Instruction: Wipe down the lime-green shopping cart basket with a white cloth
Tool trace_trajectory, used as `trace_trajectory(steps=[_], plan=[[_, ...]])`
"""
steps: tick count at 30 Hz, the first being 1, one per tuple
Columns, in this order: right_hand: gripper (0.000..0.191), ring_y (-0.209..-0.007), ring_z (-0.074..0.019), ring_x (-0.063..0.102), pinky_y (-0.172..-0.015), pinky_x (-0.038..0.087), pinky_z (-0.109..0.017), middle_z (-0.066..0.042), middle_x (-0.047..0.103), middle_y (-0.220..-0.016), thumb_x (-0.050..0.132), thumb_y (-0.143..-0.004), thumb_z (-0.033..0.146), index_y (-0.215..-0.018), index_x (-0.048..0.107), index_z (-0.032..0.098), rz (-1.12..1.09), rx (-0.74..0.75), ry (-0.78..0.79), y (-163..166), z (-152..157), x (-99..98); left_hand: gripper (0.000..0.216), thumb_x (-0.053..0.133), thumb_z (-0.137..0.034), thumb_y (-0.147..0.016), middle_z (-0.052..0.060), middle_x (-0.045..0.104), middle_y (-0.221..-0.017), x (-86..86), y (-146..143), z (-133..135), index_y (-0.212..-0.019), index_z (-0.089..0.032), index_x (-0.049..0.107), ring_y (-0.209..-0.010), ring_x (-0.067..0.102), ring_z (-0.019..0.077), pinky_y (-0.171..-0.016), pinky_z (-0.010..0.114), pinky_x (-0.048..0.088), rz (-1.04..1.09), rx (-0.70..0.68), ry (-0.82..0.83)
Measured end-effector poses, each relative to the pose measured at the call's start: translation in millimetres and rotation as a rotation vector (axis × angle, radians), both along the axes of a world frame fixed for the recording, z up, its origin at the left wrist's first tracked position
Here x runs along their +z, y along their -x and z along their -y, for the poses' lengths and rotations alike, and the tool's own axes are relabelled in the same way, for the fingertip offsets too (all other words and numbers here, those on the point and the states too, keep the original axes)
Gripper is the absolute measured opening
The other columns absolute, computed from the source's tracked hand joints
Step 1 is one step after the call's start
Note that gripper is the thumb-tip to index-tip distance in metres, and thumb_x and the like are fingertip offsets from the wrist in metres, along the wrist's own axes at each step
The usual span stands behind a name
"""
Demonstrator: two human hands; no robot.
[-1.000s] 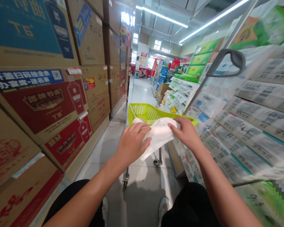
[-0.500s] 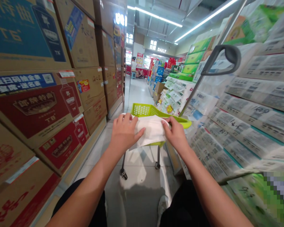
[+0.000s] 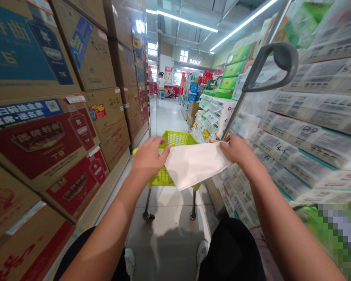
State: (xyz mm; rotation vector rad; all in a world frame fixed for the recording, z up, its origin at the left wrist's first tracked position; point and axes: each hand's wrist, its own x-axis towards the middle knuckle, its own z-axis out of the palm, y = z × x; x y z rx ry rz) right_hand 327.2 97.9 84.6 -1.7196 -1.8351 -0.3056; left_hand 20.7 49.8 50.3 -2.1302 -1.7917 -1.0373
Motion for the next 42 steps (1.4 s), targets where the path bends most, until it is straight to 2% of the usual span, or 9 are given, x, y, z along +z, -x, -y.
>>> trace_trajectory(steps=[7, 11, 15, 19, 24, 29, 36, 39, 42], plan=[[0.049, -0.127, -0.0467, 0.047, -0.098, 0.041, -0.064, -0.025, 0.052, -0.139, 0.062, -0.089, 0.052, -0.127, 0.061, 0.019, 0.082, 0.108, -0.21, 37, 34, -35.2, 0.032, 0.041, -0.046, -0.098, 0.003, 0.073, -0.108, -10.0, 20, 10, -0.107, -0.026, 0.065, -0.088, 0.067, 0.0231, -0.07, 0.034, 0.043, 0.077, 0.03, -0.017], [0.056, -0.131, -0.0487, 0.042, -0.101, 0.038, -0.068, -0.026, 0.048, -0.144, 0.061, -0.09, 0.055, -0.134, 0.056, 0.02, 0.026, 0.126, -0.2, 53, 62, -39.2, 0.043, 0.032, -0.047, -0.1, 0.008, 0.071, -0.098, -10.1, 48, 8, -0.104, -0.024, 0.069, -0.093, 0.065, 0.026, -0.069, 0.034, 0.041, -0.033, 0.137, -0.08], [0.055, -0.128, -0.0448, 0.046, -0.104, 0.038, -0.064, -0.023, 0.052, -0.138, 0.052, -0.096, 0.055, -0.137, 0.056, 0.019, 0.042, 0.324, -0.18, 83, 91, -29.7, 0.056, 0.029, -0.053, -0.099, 0.01, 0.067, -0.079, -20.5, 75, 1, -0.082, -0.024, 0.074, -0.083, 0.064, 0.0283, -0.058, 0.034, 0.034, -0.218, 0.152, 0.02], [0.06, -0.118, -0.0366, 0.058, -0.099, 0.046, -0.05, -0.018, 0.06, -0.133, 0.048, -0.097, 0.064, -0.139, 0.056, 0.022, 0.139, 0.505, 0.075, 117, 85, -21.5, 0.06, 0.028, -0.05, -0.099, 0.011, 0.066, -0.074, -24.8, 77, 4, -0.071, -0.021, 0.073, -0.077, 0.064, 0.028, -0.057, 0.034, 0.03, -0.31, 0.154, 0.024], [0.079, -0.097, -0.0301, 0.068, -0.081, 0.05, -0.036, -0.014, 0.074, -0.11, 0.036, -0.089, 0.085, -0.112, 0.07, 0.019, 0.179, 0.508, 0.533, 129, 39, -2.4, 0.055, 0.032, -0.04, -0.096, 0.013, 0.068, -0.07, -25.1, 68, 11, -0.066, -0.016, 0.071, -0.072, 0.064, 0.0274, -0.057, 0.035, 0.03, -0.355, 0.169, -0.011], [0.088, -0.093, -0.0283, 0.07, -0.076, 0.049, -0.033, -0.016, 0.074, -0.112, 0.032, -0.085, 0.091, -0.103, 0.074, 0.016, 0.097, 0.466, 0.789, 129, 2, 3.5, 0.051, 0.035, -0.035, -0.094, 0.012, 0.067, -0.066, -31.5, 67, 9, -0.062, -0.016, 0.07, -0.069, 0.063, 0.0256, -0.059, 0.035, 0.034, -0.333, 0.178, -0.099], [0.064, -0.081, -0.0239, 0.065, -0.071, 0.043, -0.031, -0.013, 0.074, -0.091, 0.034, -0.099, 0.066, -0.092, 0.072, 0.015, 0.159, 0.472, 0.445, 137, 18, -8.1, 0.048, 0.037, -0.032, -0.091, 0.014, 0.069, -0.067, -38.7, 64, 8, -0.065, -0.013, 0.072, -0.07, 0.063, 0.0267, -0.064, 0.036, 0.038, -0.25, 0.289, -0.16], [0.05, -0.099, -0.0264, 0.063, -0.084, 0.044, -0.034, -0.011, 0.072, -0.107, 0.045, -0.097, 0.057, -0.117, 0.067, 0.017, 0.262, 0.597, 0.181, 140, 39, -17.9, 0.048, 0.038, -0.032, -0.09, 0.016, 0.069, -0.068, -38.9, 61, 8, -0.066, -0.011, 0.074, -0.069, 0.062, 0.0272, -0.064, 0.037, 0.038, -0.219, 0.315, -0.149], [0.067, -0.115, -0.0318, 0.057, -0.098, 0.043, -0.041, -0.015, 0.065, -0.13, 0.051, -0.094, 0.063, -0.14, 0.054, 0.016, 0.315, 0.578, -0.001, 145, 58, -39.4, 0.048, 0.038, -0.032, -0.09, 0.017, 0.069, -0.067, -39.8, 58, 6, -0.068, -0.01, 0.075, -0.068, 0.062, 0.0276, -0.065, 0.038, 0.038, -0.199, 0.331, -0.147]])
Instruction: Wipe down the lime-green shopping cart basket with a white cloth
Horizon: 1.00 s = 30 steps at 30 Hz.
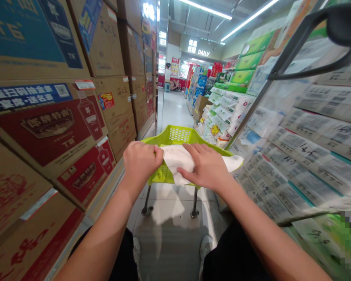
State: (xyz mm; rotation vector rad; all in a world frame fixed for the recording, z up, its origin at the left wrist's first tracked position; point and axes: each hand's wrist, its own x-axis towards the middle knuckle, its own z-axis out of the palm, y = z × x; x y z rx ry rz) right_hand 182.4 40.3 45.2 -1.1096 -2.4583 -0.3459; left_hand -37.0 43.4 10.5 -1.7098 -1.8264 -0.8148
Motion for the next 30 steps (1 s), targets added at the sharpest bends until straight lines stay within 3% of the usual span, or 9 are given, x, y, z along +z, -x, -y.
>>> trace_trajectory(steps=[4, 7, 10, 13, 15, 17, 21, 23, 30], plan=[[0.07, -0.132, -0.0372, 0.046, -0.109, 0.035, -0.05, -0.019, 0.051, -0.148, 0.049, -0.095, 0.064, -0.146, 0.05, 0.016, -0.023, -0.156, -0.171, -1, 14, -28.7, 0.048, 0.039, -0.033, -0.089, 0.016, 0.069, -0.067, -1.0, -2, -3, -0.07, -0.011, 0.077, -0.069, 0.063, 0.0281, -0.068, 0.039, 0.039, -0.004, -0.028, 0.019], [0.075, -0.133, -0.0388, 0.047, -0.105, 0.038, -0.05, -0.021, 0.049, -0.15, 0.046, -0.095, 0.067, -0.15, 0.046, 0.016, 0.021, -0.24, -0.16, -18, 11, -29.6, 0.047, 0.041, -0.034, -0.088, 0.015, 0.069, -0.065, 0.6, -1, -6, -0.07, -0.013, 0.078, -0.068, 0.063, 0.0268, -0.072, 0.04, 0.041, 0.01, -0.092, 0.057], [0.074, -0.107, -0.0347, 0.065, -0.09, 0.046, -0.044, -0.019, 0.07, -0.119, 0.03, -0.098, 0.071, -0.141, 0.056, 0.016, 0.077, -0.37, 0.03, -45, -3, -12.2, 0.045, 0.043, -0.034, -0.087, 0.014, 0.068, -0.064, 3.1, -2, -8, -0.069, -0.013, 0.078, -0.065, 0.063, 0.0257, -0.073, 0.041, 0.042, 0.022, -0.121, 0.073], [0.084, -0.093, -0.0334, 0.07, -0.079, 0.048, -0.04, -0.016, 0.075, -0.095, 0.013, -0.098, 0.074, -0.111, 0.074, 0.018, 0.156, -0.501, 0.26, -67, -27, 8.6, 0.046, 0.042, -0.034, -0.088, 0.014, 0.069, -0.065, 3.9, -8, -9, -0.067, -0.013, 0.078, -0.064, 0.063, 0.0262, -0.07, 0.041, 0.04, -0.012, -0.13, 0.071], [0.094, -0.096, -0.0351, 0.07, -0.079, 0.049, -0.04, -0.018, 0.075, -0.097, 0.007, -0.095, 0.079, -0.101, 0.077, 0.016, 0.188, -0.551, 0.382, -74, -46, 19.0, 0.047, 0.041, -0.033, -0.089, 0.014, 0.07, -0.065, 3.1, -13, -8, -0.067, -0.013, 0.077, -0.063, 0.064, 0.0262, -0.069, 0.041, 0.04, -0.04, -0.135, 0.06], [0.097, -0.102, -0.0354, 0.07, -0.083, 0.05, -0.041, -0.018, 0.076, -0.107, 0.009, -0.092, 0.083, -0.106, 0.078, 0.016, 0.187, -0.56, 0.488, -74, -64, 26.3, 0.047, 0.041, -0.033, -0.09, 0.014, 0.07, -0.064, 1.8, -18, -8, -0.068, -0.013, 0.077, -0.063, 0.064, 0.0259, -0.069, 0.041, 0.04, -0.059, -0.137, 0.048], [0.085, -0.105, -0.0296, 0.069, -0.087, 0.049, -0.034, -0.009, 0.075, -0.119, 0.017, -0.094, 0.08, -0.116, 0.077, 0.024, 0.127, -0.487, 0.631, -69, -82, 30.3, 0.045, 0.042, -0.033, -0.089, 0.013, 0.069, -0.062, 0.2, -20, -8, -0.067, -0.014, 0.077, -0.064, 0.065, 0.0258, -0.069, 0.04, 0.04, -0.062, -0.124, 0.032], [0.085, -0.097, -0.0293, 0.07, -0.081, 0.047, -0.034, -0.012, 0.077, -0.109, 0.017, -0.096, 0.077, -0.105, 0.079, 0.021, 0.109, -0.506, 0.56, -67, -77, 22.9, 0.046, 0.042, -0.033, -0.089, 0.013, 0.069, -0.063, 0.2, -19, -9, -0.068, -0.013, 0.078, -0.064, 0.065, 0.0258, -0.069, 0.04, 0.04, -0.04, -0.098, 0.024], [0.059, -0.079, -0.0276, 0.06, -0.078, 0.038, -0.038, -0.015, 0.065, -0.077, 0.021, -0.098, 0.046, -0.08, 0.069, 0.016, -0.057, -0.545, -0.188, -76, -44, -45.2, 0.049, 0.04, -0.034, -0.09, 0.016, 0.07, -0.067, 0.5, -19, -8, -0.075, -0.01, 0.08, -0.066, 0.065, 0.0268, -0.071, 0.041, 0.042, 0.014, -0.039, 0.046]])
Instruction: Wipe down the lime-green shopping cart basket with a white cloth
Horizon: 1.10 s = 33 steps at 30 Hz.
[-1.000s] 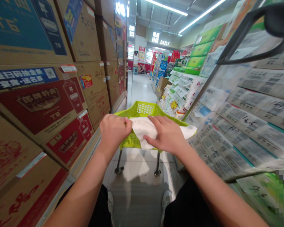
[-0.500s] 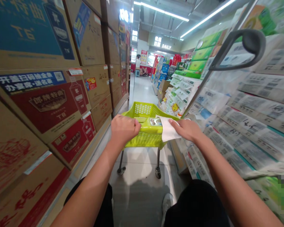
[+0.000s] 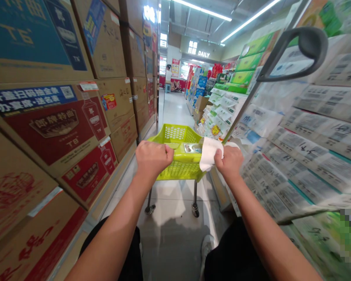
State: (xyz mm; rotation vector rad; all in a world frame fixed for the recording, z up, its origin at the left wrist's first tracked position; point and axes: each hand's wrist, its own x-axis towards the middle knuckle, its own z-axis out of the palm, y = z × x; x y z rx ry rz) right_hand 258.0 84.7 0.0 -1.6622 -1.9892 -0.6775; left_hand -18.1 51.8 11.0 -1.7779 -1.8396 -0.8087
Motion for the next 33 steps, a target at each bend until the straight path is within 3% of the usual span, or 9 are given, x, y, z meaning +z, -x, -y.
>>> trace_trajectory(steps=[3, 6, 10, 15, 20, 22, 26, 30, 33], plan=[[0.052, -0.085, -0.0299, 0.057, -0.085, 0.039, -0.042, -0.016, 0.063, -0.079, 0.021, -0.096, 0.038, -0.081, 0.066, 0.016, -0.027, 0.044, -0.145, -3, 4, -16.4, 0.049, 0.039, -0.034, -0.09, 0.015, 0.071, -0.067, 1.1, -2, 3, -0.075, -0.012, 0.08, -0.067, 0.065, 0.0264, -0.071, 0.041, 0.042, -0.02, -0.021, 0.021], [0.051, -0.087, -0.0305, 0.059, -0.084, 0.04, -0.042, -0.017, 0.065, -0.084, 0.023, -0.096, 0.037, -0.09, 0.068, 0.013, -0.004, 0.021, -0.099, -2, 6, -9.1, 0.049, 0.039, -0.035, -0.091, 0.014, 0.071, -0.066, 2.5, -3, 5, -0.072, -0.013, 0.079, -0.066, 0.065, 0.0253, -0.07, 0.041, 0.04, -0.051, -0.064, 0.041], [0.056, -0.084, -0.0303, 0.066, -0.076, 0.042, -0.037, -0.021, 0.071, -0.089, 0.025, -0.1, 0.038, -0.093, 0.074, 0.01, 0.096, -0.118, 0.215, -1, 4, 25.8, 0.05, 0.038, -0.035, -0.092, 0.014, 0.071, -0.067, 3.0, -4, 6, -0.072, -0.014, 0.079, -0.066, 0.066, 0.0259, -0.069, 0.041, 0.039, -0.064, -0.076, 0.037], [0.06, -0.103, -0.0299, 0.069, -0.081, 0.045, -0.035, -0.02, 0.074, -0.112, 0.022, -0.103, 0.039, -0.101, 0.075, 0.011, 0.161, 0.006, 0.595, -4, -15, 64.7, 0.049, 0.038, -0.034, -0.092, 0.013, 0.073, -0.068, 3.6, -6, 9, -0.072, -0.014, 0.078, -0.067, 0.067, 0.0263, -0.07, 0.041, 0.04, -0.07, -0.075, 0.037], [0.053, -0.112, -0.0277, 0.067, -0.09, 0.047, -0.035, -0.012, 0.07, -0.13, 0.027, -0.104, 0.043, -0.116, 0.073, 0.019, 0.043, 0.088, 0.789, 2, -27, 74.1, 0.047, 0.04, -0.033, -0.09, 0.012, 0.071, -0.066, 3.2, -3, 9, -0.069, -0.015, 0.077, -0.065, 0.066, 0.0245, -0.069, 0.039, 0.039, -0.074, -0.073, 0.018], [0.056, -0.106, -0.0291, 0.068, -0.085, 0.047, -0.036, -0.014, 0.073, -0.12, 0.026, -0.103, 0.043, -0.109, 0.075, 0.017, 0.032, 0.024, 0.682, 4, -21, 65.1, 0.047, 0.039, -0.034, -0.091, 0.012, 0.071, -0.066, 2.3, -1, 8, -0.07, -0.014, 0.077, -0.065, 0.065, 0.024, -0.069, 0.039, 0.04, -0.067, -0.061, 0.009], [0.057, -0.085, -0.0297, 0.067, -0.074, 0.042, -0.037, -0.02, 0.073, -0.09, 0.025, -0.1, 0.038, -0.088, 0.075, 0.013, 0.026, -0.124, 0.222, 2, -2, 29.9, 0.049, 0.038, -0.035, -0.091, 0.013, 0.072, -0.069, 0.6, -2, 5, -0.072, -0.014, 0.078, -0.066, 0.065, 0.024, -0.071, 0.039, 0.041, -0.05, -0.026, 0.006], [0.046, -0.073, -0.0261, 0.058, -0.076, 0.039, -0.038, -0.013, 0.063, -0.072, 0.029, -0.095, 0.033, -0.072, 0.066, 0.018, -0.005, -0.022, -0.093, -5, 3, -3.7, 0.048, 0.039, -0.035, -0.091, 0.011, 0.07, -0.065, -0.6, -2, 4, -0.07, -0.016, 0.077, -0.065, 0.064, 0.0232, -0.071, 0.039, 0.041, -0.058, -0.036, -0.016], [0.042, -0.078, -0.0268, 0.055, -0.081, 0.039, -0.04, -0.01, 0.059, -0.073, 0.029, -0.094, 0.036, -0.077, 0.063, 0.02, -0.047, 0.096, -0.231, -6, 1, -19.7, 0.048, 0.039, -0.034, -0.091, 0.012, 0.069, -0.063, -0.4, -1, 3, -0.068, -0.015, 0.077, -0.064, 0.064, 0.0238, -0.07, 0.039, 0.04, -0.057, -0.049, -0.034]])
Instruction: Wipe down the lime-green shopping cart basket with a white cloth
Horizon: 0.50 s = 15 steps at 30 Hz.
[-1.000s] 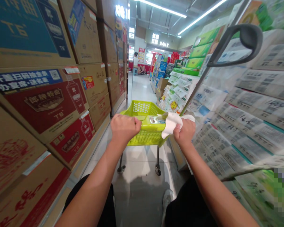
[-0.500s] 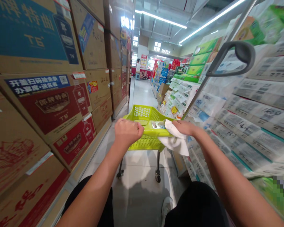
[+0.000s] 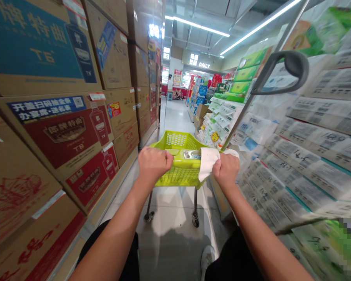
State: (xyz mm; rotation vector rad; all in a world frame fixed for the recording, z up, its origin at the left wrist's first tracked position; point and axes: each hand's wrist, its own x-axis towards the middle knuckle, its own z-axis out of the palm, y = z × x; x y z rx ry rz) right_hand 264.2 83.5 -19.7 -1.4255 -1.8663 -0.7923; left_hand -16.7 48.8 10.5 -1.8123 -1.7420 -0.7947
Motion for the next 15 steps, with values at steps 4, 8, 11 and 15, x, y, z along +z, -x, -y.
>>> trace_trajectory(steps=[4, 8, 11, 15], plan=[[0.041, -0.093, -0.0299, 0.055, -0.09, 0.039, -0.043, -0.014, 0.063, -0.089, 0.029, -0.093, 0.04, -0.092, 0.064, 0.017, -0.052, 0.093, -0.087, 1, 3, -6.2, 0.049, 0.038, -0.034, -0.091, 0.013, 0.07, -0.064, 1.9, -2, -1, -0.069, -0.014, 0.077, -0.064, 0.065, 0.0251, -0.069, 0.04, 0.04, 0.0, -0.003, 0.009], [0.05, -0.086, -0.0289, 0.059, -0.084, 0.04, -0.04, -0.014, 0.066, -0.082, 0.027, -0.097, 0.042, -0.09, 0.069, 0.016, 0.018, -0.038, 0.149, 4, 3, 17.1, 0.05, 0.038, -0.034, -0.092, 0.015, 0.071, -0.067, 2.8, -6, -1, -0.071, -0.014, 0.078, -0.065, 0.065, 0.0263, -0.07, 0.041, 0.039, 0.0, -0.023, 0.024], [0.057, -0.085, -0.0283, 0.065, -0.076, 0.041, -0.035, -0.018, 0.071, -0.086, 0.026, -0.1, 0.043, -0.093, 0.075, 0.014, 0.1, -0.186, 0.427, 7, -5, 46.8, 0.05, 0.037, -0.034, -0.092, 0.014, 0.07, -0.065, 1.7, -7, -2, -0.072, -0.014, 0.078, -0.065, 0.065, 0.0255, -0.07, 0.041, 0.039, 0.002, -0.011, 0.023], [0.062, -0.096, -0.0293, 0.07, -0.079, 0.045, -0.034, -0.02, 0.075, -0.104, 0.025, -0.102, 0.046, -0.103, 0.077, 0.012, 0.201, -0.145, 0.734, 9, -30, 78.4, 0.051, 0.037, -0.035, -0.092, 0.014, 0.07, -0.065, 0.7, -8, -1, -0.073, -0.014, 0.079, -0.065, 0.064, 0.0259, -0.071, 0.041, 0.039, 0.014, -0.012, 0.033]])
